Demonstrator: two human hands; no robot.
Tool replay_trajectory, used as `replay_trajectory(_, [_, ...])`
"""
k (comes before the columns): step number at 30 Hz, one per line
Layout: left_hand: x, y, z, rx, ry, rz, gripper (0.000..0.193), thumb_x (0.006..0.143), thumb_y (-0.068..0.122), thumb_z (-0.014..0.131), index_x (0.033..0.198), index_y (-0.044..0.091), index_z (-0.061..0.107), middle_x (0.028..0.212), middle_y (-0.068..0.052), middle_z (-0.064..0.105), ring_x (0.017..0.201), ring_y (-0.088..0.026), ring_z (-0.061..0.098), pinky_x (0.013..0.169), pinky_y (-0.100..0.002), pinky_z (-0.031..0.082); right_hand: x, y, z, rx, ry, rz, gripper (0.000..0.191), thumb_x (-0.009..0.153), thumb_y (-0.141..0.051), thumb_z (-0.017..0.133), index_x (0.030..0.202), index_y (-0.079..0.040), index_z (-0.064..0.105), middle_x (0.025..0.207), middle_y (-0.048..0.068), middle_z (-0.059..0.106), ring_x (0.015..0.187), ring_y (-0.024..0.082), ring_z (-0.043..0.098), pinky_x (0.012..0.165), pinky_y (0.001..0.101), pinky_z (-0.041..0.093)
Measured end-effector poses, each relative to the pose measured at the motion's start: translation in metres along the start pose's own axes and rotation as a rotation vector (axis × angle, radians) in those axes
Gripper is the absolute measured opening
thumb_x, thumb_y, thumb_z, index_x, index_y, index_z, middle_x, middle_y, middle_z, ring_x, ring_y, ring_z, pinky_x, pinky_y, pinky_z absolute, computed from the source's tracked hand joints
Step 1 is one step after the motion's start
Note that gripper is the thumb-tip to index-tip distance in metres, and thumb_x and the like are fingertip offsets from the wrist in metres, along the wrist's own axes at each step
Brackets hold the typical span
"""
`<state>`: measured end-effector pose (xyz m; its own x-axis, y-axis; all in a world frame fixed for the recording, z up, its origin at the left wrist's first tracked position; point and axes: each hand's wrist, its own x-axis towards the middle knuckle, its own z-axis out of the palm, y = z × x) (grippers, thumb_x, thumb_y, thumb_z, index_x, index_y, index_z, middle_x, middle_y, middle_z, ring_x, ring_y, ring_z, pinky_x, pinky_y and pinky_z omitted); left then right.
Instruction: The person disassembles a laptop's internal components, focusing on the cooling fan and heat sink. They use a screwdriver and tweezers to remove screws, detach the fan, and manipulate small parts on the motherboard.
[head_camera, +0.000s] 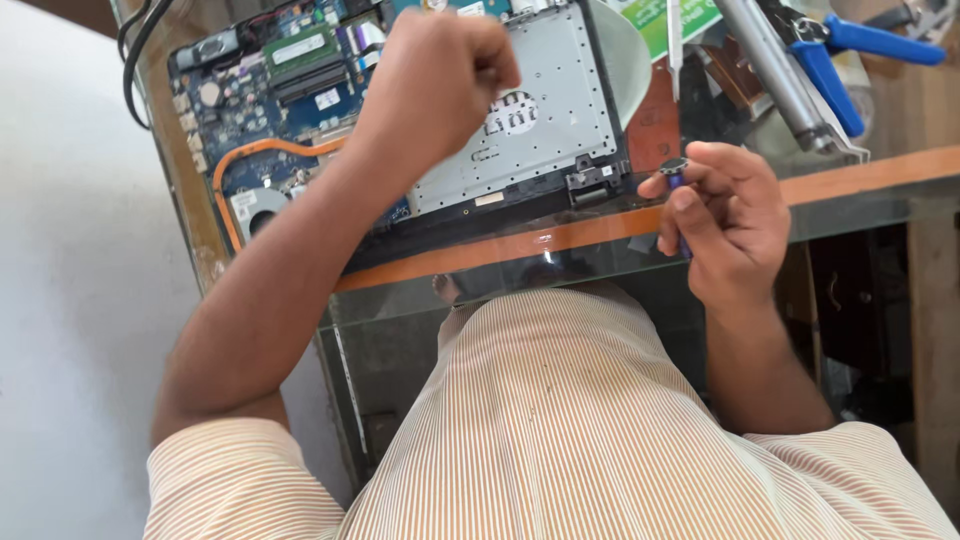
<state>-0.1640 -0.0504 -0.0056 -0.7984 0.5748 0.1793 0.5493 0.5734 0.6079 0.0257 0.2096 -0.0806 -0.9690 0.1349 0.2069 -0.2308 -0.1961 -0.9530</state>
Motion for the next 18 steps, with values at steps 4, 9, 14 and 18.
replay_trajectory(4, [0.027,-0.013,0.018,0.103,-0.027,0.008,0.014,0.074,-0.004,0.070,0.078,0.008,0.075,0.072,-0.007,0.074,0.064,-0.020,0.073,0.056,-0.033,0.057,0.015,0.003,0.002,0.011,-0.093,0.023,0.029,0.114,-0.002,0.062,0.141,-0.002,0.053,0.110,0.020,0.071,0.066,0.009,0.060,0.059,0.0191,0.050])
replay_trajectory(9, [0.042,-0.022,0.031,0.318,-0.060,-0.030,0.003,0.081,0.004,0.070,0.079,0.006,0.072,0.066,-0.014,0.070,0.058,-0.025,0.071,0.055,-0.040,0.056,0.022,0.003,0.001,0.023,-0.113,0.035,0.028,0.113,-0.003,0.063,0.140,-0.001,0.054,0.109,0.020,0.071,0.067,0.010,0.060,0.059,0.0188,0.049])
replay_trajectory(14, [0.042,-0.027,0.031,0.367,-0.197,-0.095,0.010,0.079,0.000,0.069,0.081,0.009,0.073,0.071,-0.013,0.071,0.064,-0.026,0.072,0.057,-0.040,0.057,0.019,0.005,-0.003,0.031,-0.100,0.028,0.027,0.114,-0.004,0.065,0.139,-0.001,0.055,0.109,0.020,0.071,0.065,0.011,0.061,0.059,0.0195,0.049])
replay_trajectory(18, [0.037,-0.027,0.028,0.296,-0.222,-0.157,0.020,0.077,-0.005,0.071,0.089,0.012,0.074,0.078,-0.010,0.074,0.068,-0.021,0.074,0.059,-0.036,0.061,0.018,0.007,-0.006,0.033,-0.079,0.013,0.027,0.114,-0.004,0.066,0.138,-0.001,0.055,0.110,0.020,0.072,0.064,0.011,0.060,0.058,0.0192,0.048])
